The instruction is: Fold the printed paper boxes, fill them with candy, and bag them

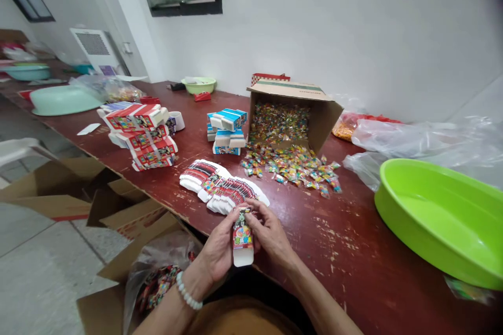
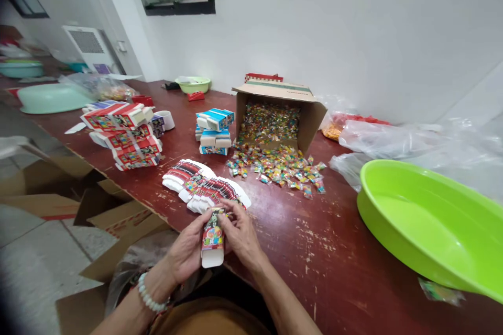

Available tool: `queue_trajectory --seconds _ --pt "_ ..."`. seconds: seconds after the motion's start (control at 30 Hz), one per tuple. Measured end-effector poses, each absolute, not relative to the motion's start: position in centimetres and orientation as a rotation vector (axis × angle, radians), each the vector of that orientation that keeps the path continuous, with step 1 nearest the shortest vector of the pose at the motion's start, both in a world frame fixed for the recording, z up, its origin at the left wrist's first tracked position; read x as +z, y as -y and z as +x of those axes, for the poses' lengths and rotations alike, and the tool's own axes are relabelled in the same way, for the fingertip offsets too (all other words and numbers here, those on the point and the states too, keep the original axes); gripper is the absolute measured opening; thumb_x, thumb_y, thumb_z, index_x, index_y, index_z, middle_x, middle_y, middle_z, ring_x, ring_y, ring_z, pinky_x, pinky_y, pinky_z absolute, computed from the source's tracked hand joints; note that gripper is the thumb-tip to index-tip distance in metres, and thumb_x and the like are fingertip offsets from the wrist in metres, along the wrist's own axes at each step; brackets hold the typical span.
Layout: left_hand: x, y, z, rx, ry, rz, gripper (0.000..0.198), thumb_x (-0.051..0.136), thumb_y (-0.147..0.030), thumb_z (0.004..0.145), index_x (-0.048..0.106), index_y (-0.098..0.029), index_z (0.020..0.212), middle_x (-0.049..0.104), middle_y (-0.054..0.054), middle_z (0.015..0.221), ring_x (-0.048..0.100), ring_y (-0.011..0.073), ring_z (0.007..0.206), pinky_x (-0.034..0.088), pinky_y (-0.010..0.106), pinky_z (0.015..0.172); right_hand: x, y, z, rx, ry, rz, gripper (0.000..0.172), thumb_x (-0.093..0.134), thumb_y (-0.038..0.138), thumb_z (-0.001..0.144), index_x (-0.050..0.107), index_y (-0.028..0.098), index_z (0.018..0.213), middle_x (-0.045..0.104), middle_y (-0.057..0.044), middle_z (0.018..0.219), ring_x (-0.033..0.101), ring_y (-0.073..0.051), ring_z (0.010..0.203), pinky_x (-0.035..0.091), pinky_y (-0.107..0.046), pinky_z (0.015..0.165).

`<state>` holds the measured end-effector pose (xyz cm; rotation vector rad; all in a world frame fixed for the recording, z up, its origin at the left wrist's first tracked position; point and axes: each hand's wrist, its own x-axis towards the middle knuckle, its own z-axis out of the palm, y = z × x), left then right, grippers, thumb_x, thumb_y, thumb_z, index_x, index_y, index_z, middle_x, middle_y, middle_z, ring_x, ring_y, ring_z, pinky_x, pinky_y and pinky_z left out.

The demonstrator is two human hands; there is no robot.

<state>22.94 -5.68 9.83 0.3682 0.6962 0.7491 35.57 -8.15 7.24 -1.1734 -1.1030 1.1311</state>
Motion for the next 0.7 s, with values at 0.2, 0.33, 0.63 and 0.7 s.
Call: queue_trajectory --seconds 0.2,0.33,0.63,0.7 --pt "10.9 3.1 20.0 0.983 -0.648 0.383 0.024 0.058 -0.003 0.084 0.065 -0.011 0.105 0.074 0.009 0.090 0.072 0.0215 0.081 0.057 0.039 0.085 5.5 8.1 34.5 1.203 1.006 -1.109 0.060 0.070 0.043 0.081 0.047 0.024 0.133 0.064 -0.004 0.103 0.063 -0.017 0.079 0.052 -0.029 0.070" --pt "10.8 2.5 18.4 1.064 -0.722 0.465 0.034 0.066 0.003 0.070 0.066 -0.013 0.101 0.074 0.007 0.086 0.071 0.0205 0.079 0.057 0.034 0.080 6.1 7.4 33.2 1.186 0.932 -1.063 0.039 0.069 0.045 0.077 0.062 0.018 0.103 0.068 -0.003 0.082 0.063 -0.018 0.072 0.051 -0.030 0.068" --pt "10.3 7.0 16.7 0.421 -0.810 1.143 0.029 0.073 -0.004 0.051 0.072 -0.010 0.079 0.071 0.005 0.075 0.062 0.0135 0.062 0.049 0.022 0.059 9.7 5.9 33.1 0.882 1.595 -1.105 0.021 0.056 0.031 0.086 0.074 0.022 0.092 0.074 -0.004 0.086 0.067 -0.022 0.079 0.052 -0.033 0.074" --pt "10.1 7.4 16.6 0.513 -0.763 0.984 0.029 0.071 -0.007 0.049 0.070 -0.010 0.078 0.071 0.006 0.072 0.065 0.0173 0.060 0.050 0.026 0.058 8.8 4.9 35.6 0.686 1.647 -1.102 0.028 0.054 0.039 0.088 0.071 0.025 0.106 0.072 -0.007 0.107 0.066 -0.026 0.098 0.051 -0.039 0.086"
